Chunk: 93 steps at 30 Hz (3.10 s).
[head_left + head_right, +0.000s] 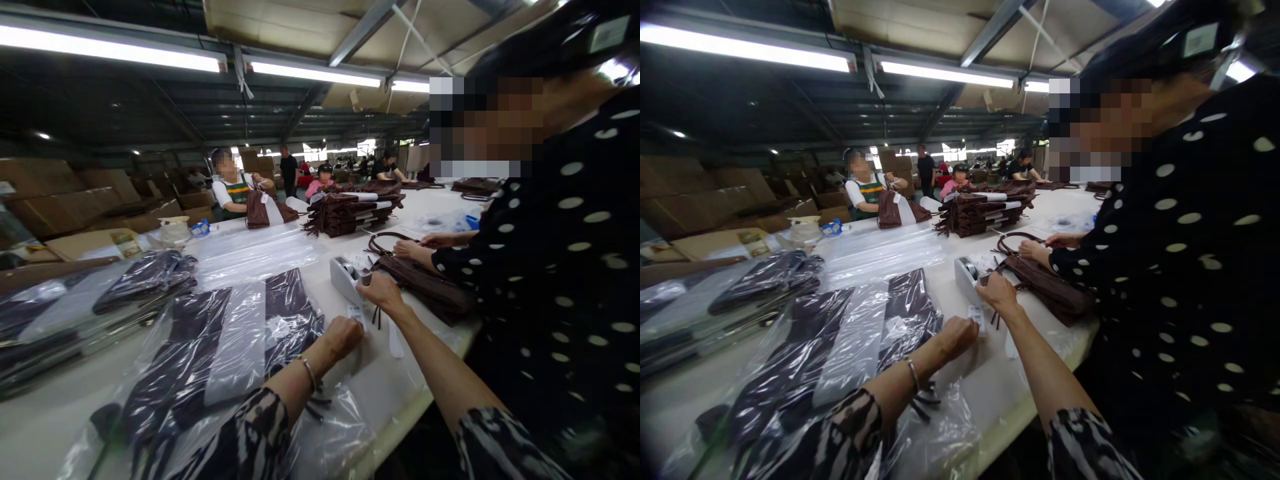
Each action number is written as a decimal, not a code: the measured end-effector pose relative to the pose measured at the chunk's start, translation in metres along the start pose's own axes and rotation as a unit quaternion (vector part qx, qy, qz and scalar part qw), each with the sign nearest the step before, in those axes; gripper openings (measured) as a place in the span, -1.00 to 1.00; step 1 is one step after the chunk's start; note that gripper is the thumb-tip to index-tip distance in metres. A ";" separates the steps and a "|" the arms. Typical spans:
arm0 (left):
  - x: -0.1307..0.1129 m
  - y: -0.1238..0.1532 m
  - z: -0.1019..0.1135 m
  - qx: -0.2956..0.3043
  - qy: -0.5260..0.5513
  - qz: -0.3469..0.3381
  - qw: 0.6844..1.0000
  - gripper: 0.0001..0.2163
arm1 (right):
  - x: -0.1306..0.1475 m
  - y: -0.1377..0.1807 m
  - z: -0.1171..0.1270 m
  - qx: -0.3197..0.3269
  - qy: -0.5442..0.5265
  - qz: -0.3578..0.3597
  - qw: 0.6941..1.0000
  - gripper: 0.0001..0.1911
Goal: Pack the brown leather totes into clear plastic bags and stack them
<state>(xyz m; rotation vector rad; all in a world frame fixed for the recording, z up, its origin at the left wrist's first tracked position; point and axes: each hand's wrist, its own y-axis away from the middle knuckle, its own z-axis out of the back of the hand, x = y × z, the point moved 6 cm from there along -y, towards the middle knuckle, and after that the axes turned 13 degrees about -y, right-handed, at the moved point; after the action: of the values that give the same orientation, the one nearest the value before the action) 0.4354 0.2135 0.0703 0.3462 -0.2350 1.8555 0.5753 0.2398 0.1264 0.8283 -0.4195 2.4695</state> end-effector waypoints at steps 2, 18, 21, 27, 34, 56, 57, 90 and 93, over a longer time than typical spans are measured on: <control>0.001 0.019 0.007 -0.002 -0.005 0.012 1.000 -0.81 | -0.003 0.004 -0.005 -0.002 -0.003 -0.005 1.000 -0.52; 0.033 0.213 0.076 -0.359 0.176 0.250 0.882 -0.84 | -0.014 0.150 -0.027 0.054 -0.227 0.047 0.971 -0.57; 0.019 0.232 0.076 -0.387 0.189 0.221 0.875 -0.83 | -0.010 0.177 -0.063 0.122 -0.139 0.129 0.974 -0.65; 0.000 0.258 0.068 -0.402 0.176 0.178 0.881 -0.82 | -0.018 0.175 -0.102 0.095 -0.089 0.192 0.973 -0.53; -0.012 0.287 0.053 -0.381 0.213 0.173 0.883 -0.80 | -0.035 0.115 -0.039 -0.154 -0.170 0.047 0.972 -0.35; -0.003 0.339 0.043 -0.406 0.118 0.253 0.870 -0.78 | 0.012 0.069 -0.043 -0.013 -0.038 0.020 0.999 -0.21; -0.001 0.343 0.045 -0.421 0.111 0.256 0.863 -0.78 | 0.017 0.076 -0.037 -0.040 -0.063 0.034 0.997 -0.20; 0.021 0.361 0.016 -0.283 0.691 0.408 0.525 -0.81 | 0.190 0.275 -0.104 0.276 -0.330 0.271 0.861 -0.74; 0.023 0.363 0.011 -0.303 0.680 0.422 0.518 -0.80 | 0.191 0.283 -0.102 0.262 -0.312 0.314 0.858 -0.74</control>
<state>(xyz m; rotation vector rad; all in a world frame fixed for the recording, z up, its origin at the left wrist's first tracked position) 0.0841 0.1198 0.0934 -2.0405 0.1194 2.1730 0.2405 0.1175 0.1317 2.0240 -0.2457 2.8964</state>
